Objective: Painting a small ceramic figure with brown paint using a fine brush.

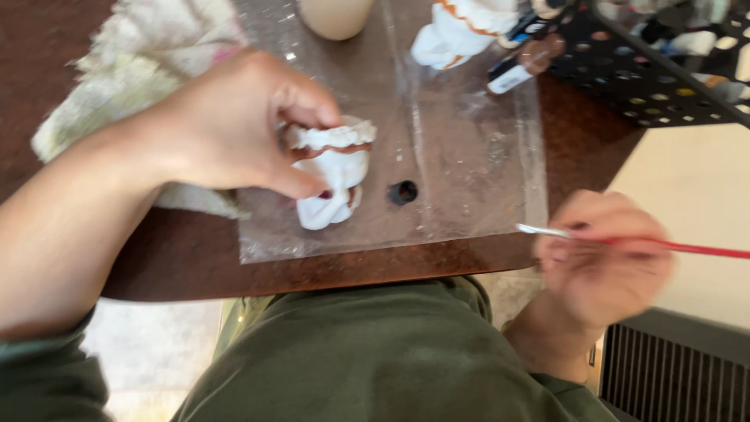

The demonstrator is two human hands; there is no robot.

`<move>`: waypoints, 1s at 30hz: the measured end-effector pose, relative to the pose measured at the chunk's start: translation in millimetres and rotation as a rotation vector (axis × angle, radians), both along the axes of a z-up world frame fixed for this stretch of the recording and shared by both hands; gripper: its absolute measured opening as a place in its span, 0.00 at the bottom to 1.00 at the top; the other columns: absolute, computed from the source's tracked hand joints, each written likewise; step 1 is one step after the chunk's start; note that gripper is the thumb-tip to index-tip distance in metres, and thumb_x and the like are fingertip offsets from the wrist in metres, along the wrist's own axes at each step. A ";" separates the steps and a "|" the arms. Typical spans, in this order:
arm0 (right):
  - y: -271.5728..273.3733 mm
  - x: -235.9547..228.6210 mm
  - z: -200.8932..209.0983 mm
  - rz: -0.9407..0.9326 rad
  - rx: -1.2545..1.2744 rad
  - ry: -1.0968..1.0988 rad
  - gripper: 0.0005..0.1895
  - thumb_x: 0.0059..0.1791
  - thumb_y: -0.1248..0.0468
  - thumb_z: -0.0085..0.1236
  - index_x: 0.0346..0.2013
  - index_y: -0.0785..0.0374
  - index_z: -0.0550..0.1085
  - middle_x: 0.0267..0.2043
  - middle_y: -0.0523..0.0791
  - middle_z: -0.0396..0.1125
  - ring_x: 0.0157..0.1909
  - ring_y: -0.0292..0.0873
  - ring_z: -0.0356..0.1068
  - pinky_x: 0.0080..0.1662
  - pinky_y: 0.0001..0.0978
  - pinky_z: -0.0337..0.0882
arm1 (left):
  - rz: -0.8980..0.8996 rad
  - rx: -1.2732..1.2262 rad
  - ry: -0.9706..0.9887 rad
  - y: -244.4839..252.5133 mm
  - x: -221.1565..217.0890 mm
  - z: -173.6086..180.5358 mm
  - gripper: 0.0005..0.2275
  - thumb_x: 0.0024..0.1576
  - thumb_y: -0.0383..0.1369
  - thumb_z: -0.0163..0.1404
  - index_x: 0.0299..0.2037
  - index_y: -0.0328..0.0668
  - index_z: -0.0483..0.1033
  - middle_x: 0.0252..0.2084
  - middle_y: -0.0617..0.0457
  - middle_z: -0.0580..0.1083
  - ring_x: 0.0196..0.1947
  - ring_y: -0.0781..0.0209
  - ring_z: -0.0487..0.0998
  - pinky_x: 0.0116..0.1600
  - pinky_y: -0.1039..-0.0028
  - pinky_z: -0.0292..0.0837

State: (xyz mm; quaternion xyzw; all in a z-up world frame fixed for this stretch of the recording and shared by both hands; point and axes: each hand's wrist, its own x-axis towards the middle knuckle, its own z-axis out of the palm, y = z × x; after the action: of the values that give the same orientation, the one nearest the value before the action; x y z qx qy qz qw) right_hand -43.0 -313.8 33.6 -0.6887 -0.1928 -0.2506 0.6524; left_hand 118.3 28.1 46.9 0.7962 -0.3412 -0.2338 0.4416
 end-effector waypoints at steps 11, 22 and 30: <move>83.8 23.6 -13.6 0.209 -0.311 0.164 0.04 0.56 0.74 0.54 0.44 0.72 0.69 0.40 0.55 0.72 0.35 0.39 0.73 0.40 0.27 0.77 | -0.097 -0.194 -0.053 5.1 3.3 -5.0 0.13 0.41 0.27 0.67 0.37 0.38 0.83 0.31 0.57 0.83 0.26 0.73 0.81 0.30 0.79 0.74; 75.7 69.2 1.3 0.317 -0.523 0.017 0.03 0.51 0.78 0.53 0.38 0.73 0.69 0.36 0.55 0.71 0.31 0.40 0.73 0.34 0.26 0.74 | -0.095 -0.203 0.065 2.8 8.6 -14.0 0.15 0.41 0.26 0.67 0.39 0.35 0.81 0.31 0.56 0.83 0.27 0.74 0.80 0.31 0.79 0.74; 73.5 82.8 -14.9 0.408 -0.440 -0.051 0.06 0.53 0.76 0.54 0.41 0.72 0.65 0.36 0.54 0.71 0.30 0.39 0.73 0.34 0.27 0.75 | -0.047 -0.132 0.028 3.0 10.2 -9.8 0.13 0.41 0.28 0.68 0.37 0.36 0.83 0.27 0.55 0.82 0.23 0.73 0.77 0.27 0.77 0.70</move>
State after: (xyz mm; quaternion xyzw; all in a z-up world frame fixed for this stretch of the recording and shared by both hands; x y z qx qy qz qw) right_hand 39.7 -240.3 18.8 -0.7541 -0.3933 -0.0838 0.5193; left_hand 128.5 31.1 37.0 0.7539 -0.3682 -0.2321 0.4921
